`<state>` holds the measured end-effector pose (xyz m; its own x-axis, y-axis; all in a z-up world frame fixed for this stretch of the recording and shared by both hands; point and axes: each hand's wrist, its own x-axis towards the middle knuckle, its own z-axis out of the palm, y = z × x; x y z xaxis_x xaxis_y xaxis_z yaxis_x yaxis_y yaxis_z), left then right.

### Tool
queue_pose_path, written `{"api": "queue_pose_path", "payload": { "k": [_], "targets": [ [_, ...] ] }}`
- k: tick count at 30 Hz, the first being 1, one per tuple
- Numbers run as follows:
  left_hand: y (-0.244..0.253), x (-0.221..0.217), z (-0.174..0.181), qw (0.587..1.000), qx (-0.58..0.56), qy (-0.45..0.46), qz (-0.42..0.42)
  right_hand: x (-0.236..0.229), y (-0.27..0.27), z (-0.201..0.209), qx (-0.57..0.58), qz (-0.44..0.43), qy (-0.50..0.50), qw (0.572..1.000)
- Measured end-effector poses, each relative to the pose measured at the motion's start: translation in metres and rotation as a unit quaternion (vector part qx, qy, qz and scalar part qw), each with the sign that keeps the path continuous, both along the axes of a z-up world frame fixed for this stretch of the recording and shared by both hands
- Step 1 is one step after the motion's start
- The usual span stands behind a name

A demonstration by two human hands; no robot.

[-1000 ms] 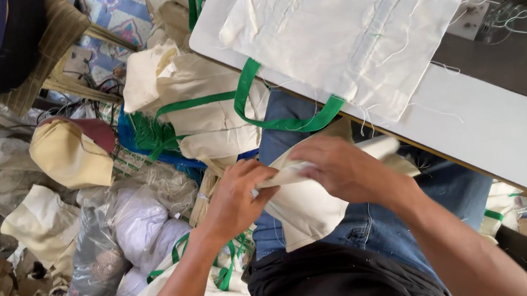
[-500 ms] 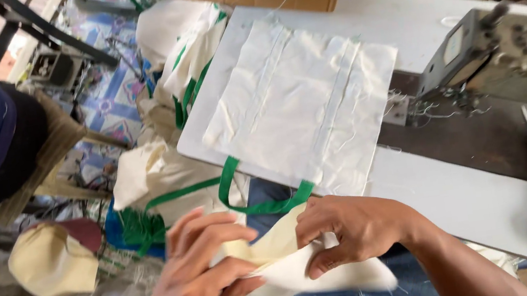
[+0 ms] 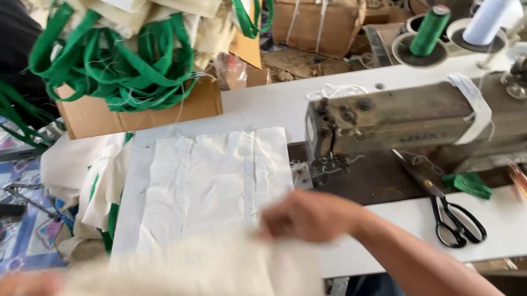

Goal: Trimming excess threads from a fabric tote bag using scissors and inspecting the product

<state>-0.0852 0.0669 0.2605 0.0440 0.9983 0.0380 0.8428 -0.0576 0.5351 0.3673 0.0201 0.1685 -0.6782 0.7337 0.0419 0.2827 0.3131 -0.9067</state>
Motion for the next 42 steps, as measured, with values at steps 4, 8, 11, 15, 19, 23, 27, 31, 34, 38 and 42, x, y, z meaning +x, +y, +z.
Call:
{"api": "queue_pose_path", "payload": {
  "k": [4, 8, 11, 15, 19, 23, 27, 31, 34, 38, 42],
  "targets": [
    [0.111, 0.045, -0.173, 0.985, -0.096, -0.102, 0.101, -0.017, 0.046, -0.074, -0.155, -0.164, -0.193, 0.955],
    [0.098, 0.08, -0.269, 0.994, -0.08, -0.028, 0.064, -0.034, -0.003, -0.154, -0.086, -0.258, -0.246, 0.93],
    [0.05, 0.078, -0.282, 0.999, -0.04, -0.031, 0.011, -0.04, -0.067, -0.151, -0.069, -0.227, -0.241, 0.941],
    [-0.004, 0.062, -0.235, 0.995, -0.06, -0.071, 0.035, -0.043, -0.09, -0.138, -0.073, -0.217, -0.207, 0.951],
    [-0.034, 0.061, -0.141, 0.983, -0.094, -0.078, 0.136, -0.038, -0.088, -0.042, -0.194, -0.213, -0.134, 0.948],
    [-0.01, 0.056, -0.102, 0.98, 0.196, -0.045, -0.005, -0.015, -0.06, -0.005, -0.051, -0.313, -0.153, 0.936],
    [0.072, 0.115, -0.158, 0.978, 0.176, -0.112, 0.007, -0.001, -0.009, -0.053, -0.031, -0.339, -0.306, 0.889],
    [0.092, 0.138, -0.215, 0.996, 0.012, -0.082, 0.023, 0.009, 0.0, -0.103, -0.043, -0.357, -0.316, 0.878],
    [0.089, 0.141, -0.205, 0.997, 0.008, -0.055, 0.046, 0.007, 0.004, -0.095, -0.067, -0.344, -0.328, 0.877],
    [0.082, 0.149, -0.222, 0.995, 0.086, -0.023, 0.055, -0.004, -0.007, -0.035, -0.146, -0.102, -0.061, 0.982],
    [0.088, 0.159, -0.322, 0.973, 0.202, 0.106, 0.035, -0.043, -0.041, -0.091, 0.064, 0.082, -0.035, 0.994]
  ]
}}
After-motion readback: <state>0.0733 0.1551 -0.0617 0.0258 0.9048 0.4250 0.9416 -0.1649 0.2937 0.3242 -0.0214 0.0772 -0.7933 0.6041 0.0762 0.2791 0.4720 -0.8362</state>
